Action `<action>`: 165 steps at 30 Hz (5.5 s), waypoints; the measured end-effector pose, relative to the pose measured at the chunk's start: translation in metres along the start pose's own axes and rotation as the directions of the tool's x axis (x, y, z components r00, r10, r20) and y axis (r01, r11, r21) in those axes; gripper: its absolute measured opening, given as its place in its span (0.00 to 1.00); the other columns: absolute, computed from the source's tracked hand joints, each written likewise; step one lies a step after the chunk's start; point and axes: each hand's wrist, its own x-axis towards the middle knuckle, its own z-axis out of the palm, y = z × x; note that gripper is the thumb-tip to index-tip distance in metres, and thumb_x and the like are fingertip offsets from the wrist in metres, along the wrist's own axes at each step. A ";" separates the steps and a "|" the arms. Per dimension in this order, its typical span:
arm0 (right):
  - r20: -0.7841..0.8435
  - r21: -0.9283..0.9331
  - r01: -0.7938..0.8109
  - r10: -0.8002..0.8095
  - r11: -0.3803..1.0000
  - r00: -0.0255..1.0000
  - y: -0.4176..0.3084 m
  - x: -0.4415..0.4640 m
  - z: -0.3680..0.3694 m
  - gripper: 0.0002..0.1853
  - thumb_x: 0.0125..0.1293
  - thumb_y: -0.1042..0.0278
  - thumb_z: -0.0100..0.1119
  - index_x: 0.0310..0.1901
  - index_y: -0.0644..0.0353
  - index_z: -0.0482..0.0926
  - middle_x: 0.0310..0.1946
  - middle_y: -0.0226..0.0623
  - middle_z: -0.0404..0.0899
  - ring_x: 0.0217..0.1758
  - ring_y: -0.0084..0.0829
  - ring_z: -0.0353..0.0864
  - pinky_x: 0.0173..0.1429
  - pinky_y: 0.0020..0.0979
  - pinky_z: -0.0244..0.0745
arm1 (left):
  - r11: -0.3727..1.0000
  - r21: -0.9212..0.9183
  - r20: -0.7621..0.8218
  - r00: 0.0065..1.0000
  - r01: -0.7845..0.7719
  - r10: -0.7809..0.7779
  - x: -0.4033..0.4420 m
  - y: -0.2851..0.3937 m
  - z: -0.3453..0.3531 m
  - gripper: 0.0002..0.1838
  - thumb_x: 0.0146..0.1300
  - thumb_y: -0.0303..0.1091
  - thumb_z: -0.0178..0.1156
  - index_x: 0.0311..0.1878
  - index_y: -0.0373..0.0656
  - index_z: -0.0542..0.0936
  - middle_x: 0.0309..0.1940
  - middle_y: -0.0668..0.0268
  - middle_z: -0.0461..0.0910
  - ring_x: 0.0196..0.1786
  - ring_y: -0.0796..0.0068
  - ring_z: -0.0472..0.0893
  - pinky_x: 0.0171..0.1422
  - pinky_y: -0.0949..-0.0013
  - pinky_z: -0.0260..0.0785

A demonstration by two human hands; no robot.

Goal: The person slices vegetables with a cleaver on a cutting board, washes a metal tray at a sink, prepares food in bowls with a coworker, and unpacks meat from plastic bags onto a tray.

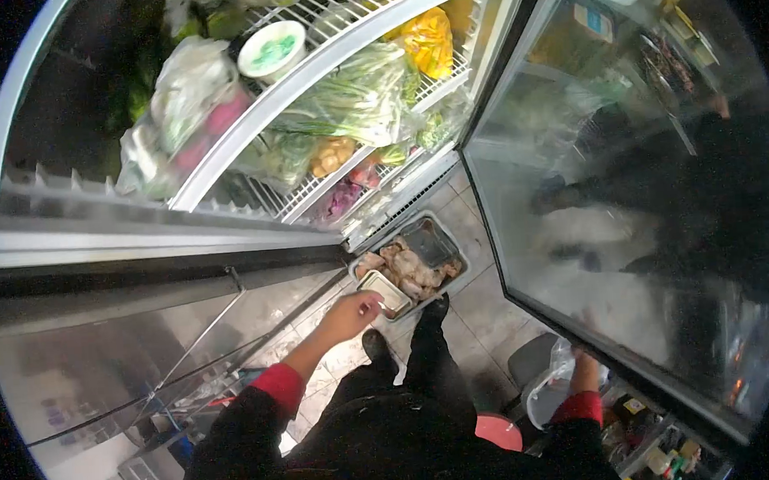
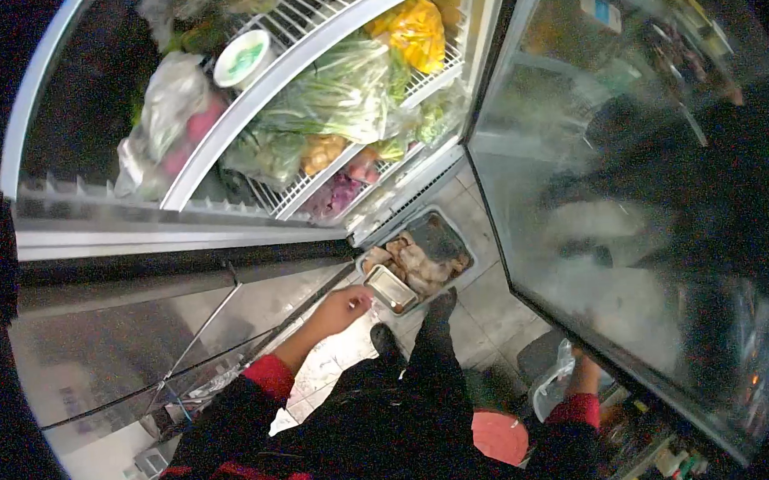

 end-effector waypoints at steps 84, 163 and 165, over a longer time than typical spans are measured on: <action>-0.571 0.522 0.289 0.076 0.803 0.818 -0.204 -0.113 0.171 0.21 0.77 0.48 0.46 0.61 0.51 0.76 0.60 0.31 0.78 0.63 0.33 0.74 0.70 0.41 0.65 | 0.752 -0.459 0.091 0.867 0.472 -0.489 -0.109 -0.183 -0.021 0.41 0.65 0.70 0.55 0.54 0.33 0.80 0.39 0.57 0.84 0.37 0.71 0.84 0.40 0.67 0.77; -0.016 0.807 0.375 0.650 0.457 -0.760 -0.053 -0.919 1.098 0.20 0.69 0.56 0.52 0.59 0.47 0.79 0.53 0.44 0.83 0.53 0.49 0.82 0.57 0.45 0.77 | 0.580 0.011 0.823 -0.322 -0.815 -0.468 -0.646 -0.235 0.307 0.16 0.56 0.23 0.54 0.49 0.36 0.76 0.32 0.62 0.78 0.33 0.71 0.78 0.38 0.64 0.73; -0.058 0.894 0.249 0.649 0.371 -0.759 -0.076 -0.960 1.110 0.18 0.68 0.60 0.52 0.57 0.50 0.80 0.53 0.47 0.82 0.55 0.50 0.81 0.59 0.47 0.75 | 0.595 0.046 0.828 -0.303 -0.803 -0.473 -0.686 -0.259 0.300 0.15 0.56 0.23 0.55 0.49 0.36 0.76 0.32 0.63 0.78 0.33 0.71 0.78 0.40 0.65 0.72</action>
